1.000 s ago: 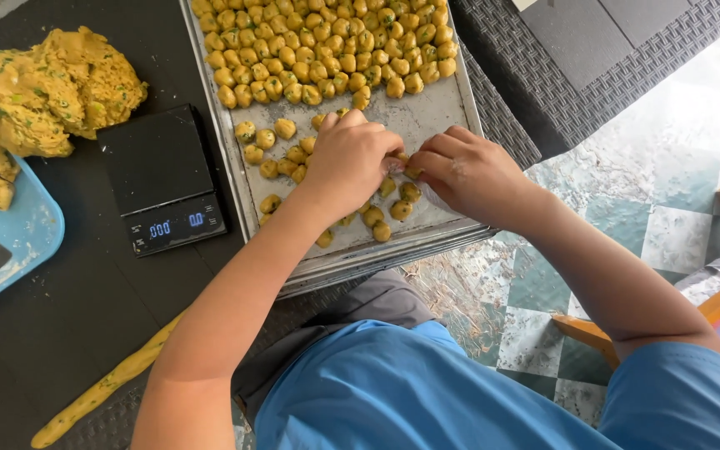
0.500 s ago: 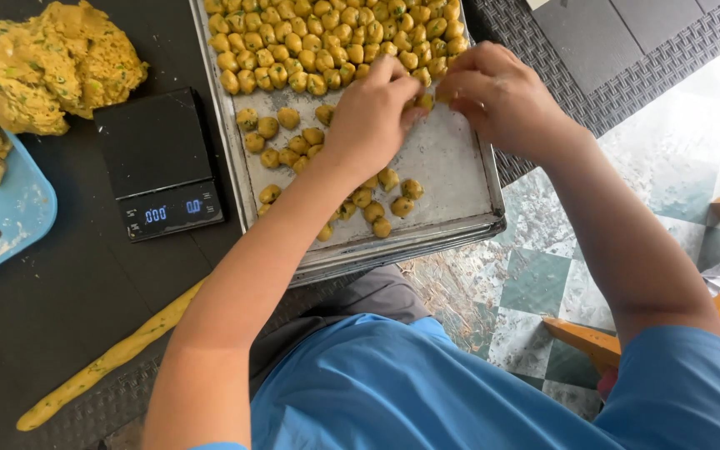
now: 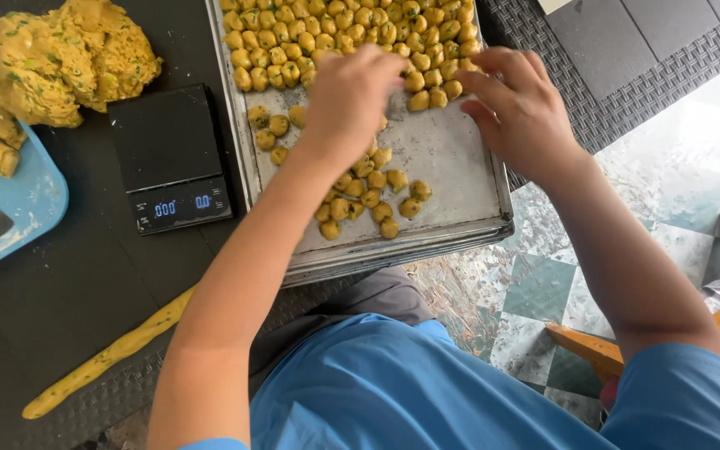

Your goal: The person weighs small pieces of yellow dough on a digital scale, then rolls a larger piece into a long log on a mat. They use a scraper to cut the log into uniform pieces, weigh them again, and arrange the pieces on a metal baking tray.

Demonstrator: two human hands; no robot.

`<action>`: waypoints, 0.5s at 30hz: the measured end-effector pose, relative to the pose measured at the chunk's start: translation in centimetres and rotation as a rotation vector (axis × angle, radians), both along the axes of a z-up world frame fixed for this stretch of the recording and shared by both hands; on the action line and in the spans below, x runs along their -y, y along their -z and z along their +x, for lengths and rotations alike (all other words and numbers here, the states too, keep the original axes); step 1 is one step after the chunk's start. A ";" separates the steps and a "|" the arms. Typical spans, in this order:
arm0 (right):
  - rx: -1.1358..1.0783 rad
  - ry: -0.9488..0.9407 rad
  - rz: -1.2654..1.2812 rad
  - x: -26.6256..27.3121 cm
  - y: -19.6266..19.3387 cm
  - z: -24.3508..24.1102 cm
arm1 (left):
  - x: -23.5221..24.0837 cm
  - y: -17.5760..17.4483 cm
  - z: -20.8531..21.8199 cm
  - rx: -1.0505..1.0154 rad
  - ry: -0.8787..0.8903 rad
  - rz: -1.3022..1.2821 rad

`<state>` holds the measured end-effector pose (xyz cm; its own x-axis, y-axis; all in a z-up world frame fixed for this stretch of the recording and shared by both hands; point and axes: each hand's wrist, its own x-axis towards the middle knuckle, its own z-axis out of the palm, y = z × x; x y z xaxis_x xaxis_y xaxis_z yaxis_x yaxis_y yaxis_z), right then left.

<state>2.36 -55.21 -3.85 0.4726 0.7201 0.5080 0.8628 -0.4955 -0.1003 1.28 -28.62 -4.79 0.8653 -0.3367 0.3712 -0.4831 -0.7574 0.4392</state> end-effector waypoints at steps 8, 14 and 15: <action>-0.235 -0.061 -0.164 -5.2 -0.4 -4.9 | -6.4 0.6 -2.7 -0.290 -0.111 0.258; -0.080 0.018 -0.329 -9.4 0.1 0.9 | -6.4 0.7 -2.0 -0.242 -0.084 0.310; -0.078 0.011 -0.328 -9.2 0.2 0.6 | -6.2 0.3 -2.1 -0.242 -0.092 0.310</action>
